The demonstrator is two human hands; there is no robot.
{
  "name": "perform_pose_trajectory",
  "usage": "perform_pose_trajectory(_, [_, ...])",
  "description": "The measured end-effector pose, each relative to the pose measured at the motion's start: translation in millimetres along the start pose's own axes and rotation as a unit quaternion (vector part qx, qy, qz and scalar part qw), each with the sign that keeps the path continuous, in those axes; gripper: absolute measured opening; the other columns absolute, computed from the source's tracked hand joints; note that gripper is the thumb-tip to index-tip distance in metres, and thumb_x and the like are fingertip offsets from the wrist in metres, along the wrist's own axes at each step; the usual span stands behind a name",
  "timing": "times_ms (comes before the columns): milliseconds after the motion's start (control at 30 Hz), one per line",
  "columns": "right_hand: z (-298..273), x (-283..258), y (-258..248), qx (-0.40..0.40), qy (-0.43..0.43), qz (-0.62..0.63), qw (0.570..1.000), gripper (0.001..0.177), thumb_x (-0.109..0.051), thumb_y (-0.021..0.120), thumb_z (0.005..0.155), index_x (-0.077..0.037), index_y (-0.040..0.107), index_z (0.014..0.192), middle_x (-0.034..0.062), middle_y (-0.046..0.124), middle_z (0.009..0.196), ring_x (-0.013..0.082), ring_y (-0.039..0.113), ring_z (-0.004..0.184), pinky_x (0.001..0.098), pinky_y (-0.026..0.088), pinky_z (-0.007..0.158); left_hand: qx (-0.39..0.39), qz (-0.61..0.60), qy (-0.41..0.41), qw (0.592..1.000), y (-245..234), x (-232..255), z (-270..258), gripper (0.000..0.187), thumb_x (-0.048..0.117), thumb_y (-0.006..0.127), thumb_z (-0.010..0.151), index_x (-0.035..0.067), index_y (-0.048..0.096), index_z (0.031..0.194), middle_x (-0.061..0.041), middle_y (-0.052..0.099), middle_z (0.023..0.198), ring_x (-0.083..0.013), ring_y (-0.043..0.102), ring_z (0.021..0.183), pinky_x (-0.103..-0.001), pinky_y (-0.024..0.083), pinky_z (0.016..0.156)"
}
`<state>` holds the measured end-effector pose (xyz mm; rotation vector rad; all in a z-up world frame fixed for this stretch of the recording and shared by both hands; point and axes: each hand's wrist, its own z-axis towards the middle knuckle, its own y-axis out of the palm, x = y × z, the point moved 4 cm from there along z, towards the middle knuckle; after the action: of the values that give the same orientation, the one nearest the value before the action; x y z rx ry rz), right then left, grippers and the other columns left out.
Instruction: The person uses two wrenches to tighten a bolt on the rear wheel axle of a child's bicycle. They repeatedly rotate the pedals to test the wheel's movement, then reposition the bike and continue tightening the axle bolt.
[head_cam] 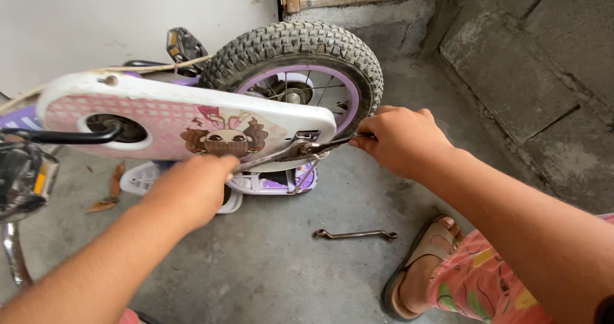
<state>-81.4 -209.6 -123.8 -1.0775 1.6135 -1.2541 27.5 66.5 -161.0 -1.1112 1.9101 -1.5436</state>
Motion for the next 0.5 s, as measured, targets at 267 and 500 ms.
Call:
perform_pose_trajectory(267, [0, -7, 0, 0.010, 0.009, -0.042, 0.999, 0.030, -0.046, 0.062, 0.095, -0.025, 0.078, 0.108, -0.0020, 0.069, 0.109, 0.0233, 0.062, 0.111, 0.0481, 0.042, 0.095, 0.033, 0.252, 0.072, 0.965, -99, 76, 15, 0.021, 0.015, 0.069, 0.084, 0.015, 0.080, 0.101, -0.014, 0.076, 0.103, -0.0333, 0.074, 0.099, -0.047, 0.060, 0.081])
perform_pose_trajectory(500, [-2, -18, 6, 0.021, 0.002, -0.051, 0.998, 0.026, -0.040, 0.057, 0.099, -0.028, 0.078, 0.109, 0.0020, 0.067, 0.106, 0.0275, 0.062, 0.108, 0.0492, 0.043, 0.090, 0.037, 0.120, 0.044, 0.991, -43, 27, 14, 0.025, 0.013, 0.061, 0.089, 0.020, 0.075, 0.108, -0.017, 0.074, 0.108, -0.0366, 0.072, 0.101, -0.050, 0.058, 0.085])
